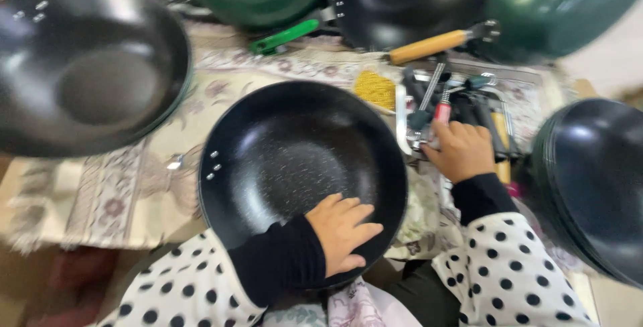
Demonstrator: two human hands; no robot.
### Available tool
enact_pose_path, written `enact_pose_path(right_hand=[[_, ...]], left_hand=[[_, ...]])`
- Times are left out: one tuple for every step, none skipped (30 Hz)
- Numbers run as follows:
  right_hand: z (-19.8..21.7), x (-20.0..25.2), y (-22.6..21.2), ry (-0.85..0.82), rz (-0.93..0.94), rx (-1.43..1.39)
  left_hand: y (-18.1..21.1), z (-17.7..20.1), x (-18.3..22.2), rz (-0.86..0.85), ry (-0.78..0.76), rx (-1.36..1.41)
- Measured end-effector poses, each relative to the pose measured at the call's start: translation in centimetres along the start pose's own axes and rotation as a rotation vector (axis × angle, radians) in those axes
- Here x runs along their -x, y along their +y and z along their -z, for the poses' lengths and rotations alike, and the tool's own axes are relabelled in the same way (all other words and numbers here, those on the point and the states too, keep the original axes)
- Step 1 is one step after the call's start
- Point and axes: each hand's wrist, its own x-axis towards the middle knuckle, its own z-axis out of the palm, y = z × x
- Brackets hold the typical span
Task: Assembling handles and metal fixtures onto a variety of pans and woks using a screwdriver.
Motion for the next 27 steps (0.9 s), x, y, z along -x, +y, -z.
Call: enact_pose_path(right_hand=[[0.5, 0.0, -0.3, 0.01, 0.032, -0.017], [1.1, 0.0, -0.5, -0.099, -0.014, -0.02], [1.6, -0.2, -0.5, -0.206, -0.06, -0.017], [1.4, -0.3, -0.8, -0.194, -0.026, -0.026], [1.2, 0.2, -0.8, -0.122, -0.019, -0.026], [1.0, 0.6, -0.7, -0.049, -0.014, -0.027], [1.9, 0.3, -1.2, -0.045, -0.001, -0.031], [2.7, -0.1, -1.6, 0.029, 0.042, -0.202], [3.6, -0.4, -2.1, 0.101, 0.083, -0.375], [4.3, -0.3, -2.6, 0.104, 0.096, -0.381], [5.0, -0.2, -3.2, -0.039, 0.002, -0.488], [5.6, -0.1, -3.7, -0.186, -0.092, -0.591], [7.0, -0.7, -4.3, -0.186, -0.08, -0.598], [8.4, -1.2, -4.8, -0.343, -0.122, -0.595], [9.9, -1.7, -5.2, -0.496, -0.173, -0.586], [10.4, -1.9, -5.5, -0.493, -0.168, -0.59], [11.0, -2.1, -5.7, -0.566, -0.206, -0.608], [11.5, -2.2, -5.8, -0.639, -0.245, -0.624], [11.6, -2.3, -5.9, -0.641, -0.243, -0.624], [11.7, -2.3, -6.0, -0.678, -0.243, -0.619], [11.7, -2.5, -6.1, -0.713, -0.242, -0.613], [11.7, -2.4, -6.1, -0.713, -0.239, -0.614], [11.6, -2.4, -6.3, -0.746, -0.246, -0.616], [11.6, -2.4, -6.3, -0.779, -0.253, -0.618], [11.6, -2.4, -6.5, -0.78, -0.254, -0.622], [11.5, -2.5, -6.7, -0.794, -0.229, -0.614], [11.6, -2.6, -6.8, -0.807, -0.206, -0.605]], left_hand=[[0.1, 0.1, -0.1, 0.036, 0.007, -0.007], [0.2, 0.1, -0.1, 0.031, -0.026, -0.015], [0.1, 0.3, -0.3, 0.025, -0.054, -0.024], [0.1, 0.2, -0.3, 0.06, -0.043, -0.031], [0.1, -0.1, -0.3, 0.048, -0.046, -0.042], [0.2, -0.4, -0.4, 0.035, -0.049, -0.053], [0.2, -0.2, -0.4, 0.049, -0.045, -0.055], [0.2, 0.0, -0.5, 0.05, -0.061, -0.079], [0.3, 0.2, -0.5, 0.05, -0.079, -0.103], [-0.2, 0.3, -0.7, 0.064, -0.076, -0.105], [-0.5, 0.3, -0.7, 0.068, -0.047, -0.167], [-0.9, 0.4, -0.8, 0.072, -0.02, -0.23], [-1.7, 1.2, -0.7, 0.086, -0.021, -0.233], [-2.5, 1.9, -0.6, 0.13, -0.075, -0.301], [-3.4, 2.7, -0.6, 0.165, -0.129, -0.372], [-4.8, 3.7, -0.3, 0.171, -0.131, -0.376], [-6.1, 4.6, 0.0, 0.248, -0.14, -0.386], [-7.4, 5.5, 0.2, 0.326, -0.148, -0.396], [-8.8, 6.5, 1.0, 0.328, -0.149, -0.395], [-10.2, 7.4, 1.8, 0.393, -0.119, -0.408], [-11.6, 8.4, 2.6, 0.458, -0.089, -0.423], [-12.4, 9.3, 3.5, 0.462, -0.088, -0.424], [-13.2, 10.2, 4.4, 0.576, -0.125, -0.363], [-14.0, 11.0, 5.3, 0.689, -0.161, -0.301], [-14.7, 10.8, 6.2, 0.689, -0.165, -0.303], [-15.5, 10.6, 7.1, 0.75, -0.182, -0.307], [-16.3, 10.3, 7.8, 0.808, -0.2, -0.31]])
